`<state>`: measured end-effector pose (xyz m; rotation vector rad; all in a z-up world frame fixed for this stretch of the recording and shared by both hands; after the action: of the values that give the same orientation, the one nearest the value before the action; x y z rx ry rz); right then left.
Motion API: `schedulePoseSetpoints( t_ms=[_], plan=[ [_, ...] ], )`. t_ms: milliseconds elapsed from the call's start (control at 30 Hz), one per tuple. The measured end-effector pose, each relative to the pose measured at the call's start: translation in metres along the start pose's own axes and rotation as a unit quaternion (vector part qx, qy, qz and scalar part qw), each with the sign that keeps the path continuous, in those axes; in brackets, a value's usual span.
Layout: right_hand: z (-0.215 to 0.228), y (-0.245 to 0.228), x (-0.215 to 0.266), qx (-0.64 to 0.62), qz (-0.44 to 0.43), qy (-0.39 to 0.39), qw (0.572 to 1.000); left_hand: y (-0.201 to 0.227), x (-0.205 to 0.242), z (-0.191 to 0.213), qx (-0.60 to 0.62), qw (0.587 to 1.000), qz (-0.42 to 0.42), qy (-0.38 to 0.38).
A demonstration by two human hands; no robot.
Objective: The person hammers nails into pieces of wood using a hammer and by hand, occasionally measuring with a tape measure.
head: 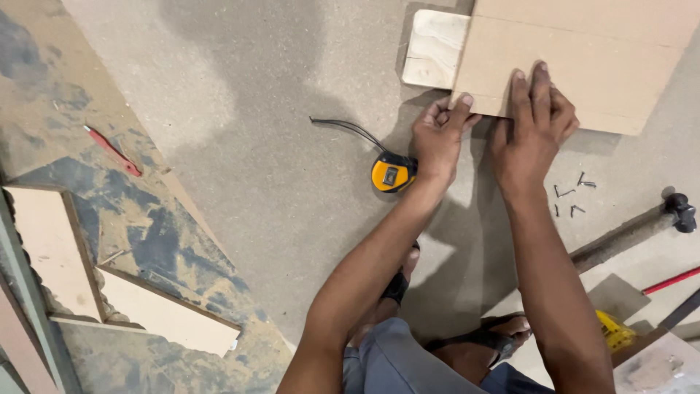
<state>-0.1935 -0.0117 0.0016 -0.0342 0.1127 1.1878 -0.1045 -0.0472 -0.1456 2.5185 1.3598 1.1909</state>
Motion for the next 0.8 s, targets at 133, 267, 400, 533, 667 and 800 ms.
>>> schedulePoseSetpoints(
  t_ms=[133,267,400,533,667,800],
  plan=[
    [-0.003,-0.001,-0.003,-0.005,-0.003,0.000,1.000,0.006,0.001,-0.003,0.002,1.000,0.012,-0.012],
    [-0.006,0.001,-0.003,0.006,-0.011,-0.004,1.000,0.007,-0.001,-0.005,-0.002,1.000,0.014,-0.012],
    [-0.006,0.000,-0.002,-0.003,-0.017,-0.005,1.000,0.009,0.000,-0.005,-0.015,1.000,0.009,-0.014],
    [0.000,0.000,-0.004,-0.004,-0.021,0.000,1.000,0.007,-0.002,-0.004,-0.021,1.000,0.013,-0.011],
    [0.009,-0.002,-0.005,-0.029,-0.004,0.020,0.999,0.011,-0.006,0.001,-0.035,0.999,0.008,-0.009],
    [0.027,0.023,0.018,-0.125,-0.029,0.111,0.986,0.016,-0.007,0.000,-0.072,0.997,0.007,-0.007]
  ],
)
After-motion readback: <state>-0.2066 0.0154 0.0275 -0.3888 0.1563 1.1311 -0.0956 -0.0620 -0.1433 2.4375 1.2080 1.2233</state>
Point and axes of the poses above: each hand's wrist, its own x-axis away from the middle knuckle, its own z-axis out of the back of the hand, y = z × x, the point moved 9 cm from there along -x, towards the middle knuckle, and after that the axes turned 8 degrees about x, right-handed, at the moved point
